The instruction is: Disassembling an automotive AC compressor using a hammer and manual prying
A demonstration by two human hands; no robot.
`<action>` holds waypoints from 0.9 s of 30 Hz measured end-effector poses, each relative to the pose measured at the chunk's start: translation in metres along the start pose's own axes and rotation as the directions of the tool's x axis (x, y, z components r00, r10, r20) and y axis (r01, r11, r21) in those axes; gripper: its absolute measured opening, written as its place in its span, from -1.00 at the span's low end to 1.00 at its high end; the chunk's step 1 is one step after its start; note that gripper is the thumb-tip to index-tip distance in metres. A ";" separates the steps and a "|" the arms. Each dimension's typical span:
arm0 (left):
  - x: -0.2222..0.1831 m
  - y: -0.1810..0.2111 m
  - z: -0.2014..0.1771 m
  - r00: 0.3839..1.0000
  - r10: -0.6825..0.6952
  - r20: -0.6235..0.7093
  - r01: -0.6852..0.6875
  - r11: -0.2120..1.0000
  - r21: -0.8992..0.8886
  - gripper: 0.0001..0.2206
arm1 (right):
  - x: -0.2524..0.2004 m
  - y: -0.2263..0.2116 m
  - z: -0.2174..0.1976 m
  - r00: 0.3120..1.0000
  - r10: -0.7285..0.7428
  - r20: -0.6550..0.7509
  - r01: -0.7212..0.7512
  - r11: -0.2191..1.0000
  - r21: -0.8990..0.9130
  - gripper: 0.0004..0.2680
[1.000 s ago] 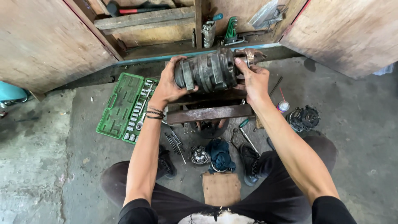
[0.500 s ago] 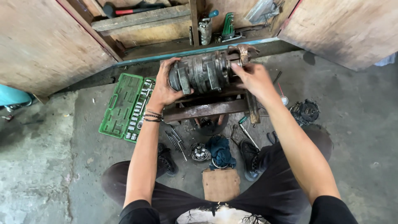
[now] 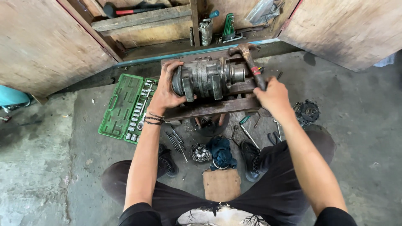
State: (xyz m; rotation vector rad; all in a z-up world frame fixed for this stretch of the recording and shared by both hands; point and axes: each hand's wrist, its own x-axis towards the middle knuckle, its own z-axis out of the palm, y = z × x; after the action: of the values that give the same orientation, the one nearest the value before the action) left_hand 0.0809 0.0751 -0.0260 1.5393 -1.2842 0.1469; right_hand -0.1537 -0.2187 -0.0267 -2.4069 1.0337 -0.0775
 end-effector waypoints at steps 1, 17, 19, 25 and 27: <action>0.001 0.000 0.000 1.000 0.000 -0.003 0.000 1.000 -0.002 -0.14 | -0.015 -0.021 -0.021 1.000 0.000 0.000 0.000 1.000 -0.004 -0.58; -0.013 0.021 0.009 1.000 -0.029 -0.001 0.029 0.998 0.058 -0.17 | -0.126 -0.065 -0.156 0.814 -0.568 -0.127 0.453 0.755 -0.473 -0.73; -0.013 0.020 0.011 1.000 -0.025 -0.005 0.025 0.997 0.073 -0.16 | -0.132 -0.065 -0.158 0.813 -0.573 -0.103 0.436 0.716 -0.545 -0.71; -0.015 0.016 0.013 1.000 -0.018 0.006 0.017 0.997 0.072 -0.15 | -0.135 -0.052 -0.155 0.866 -0.491 -0.092 0.367 0.751 -0.549 -0.69; -0.016 0.014 0.013 0.999 0.027 0.025 -0.030 0.993 0.116 -0.11 | -0.130 -0.046 -0.149 0.848 -0.522 -0.095 0.439 0.790 -0.428 -0.68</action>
State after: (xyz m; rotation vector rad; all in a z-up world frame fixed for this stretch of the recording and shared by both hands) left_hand 0.0571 0.0778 -0.0328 1.6265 -1.3365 0.2259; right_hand -0.2522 -0.1674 0.1430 -3.0434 0.5104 -0.3408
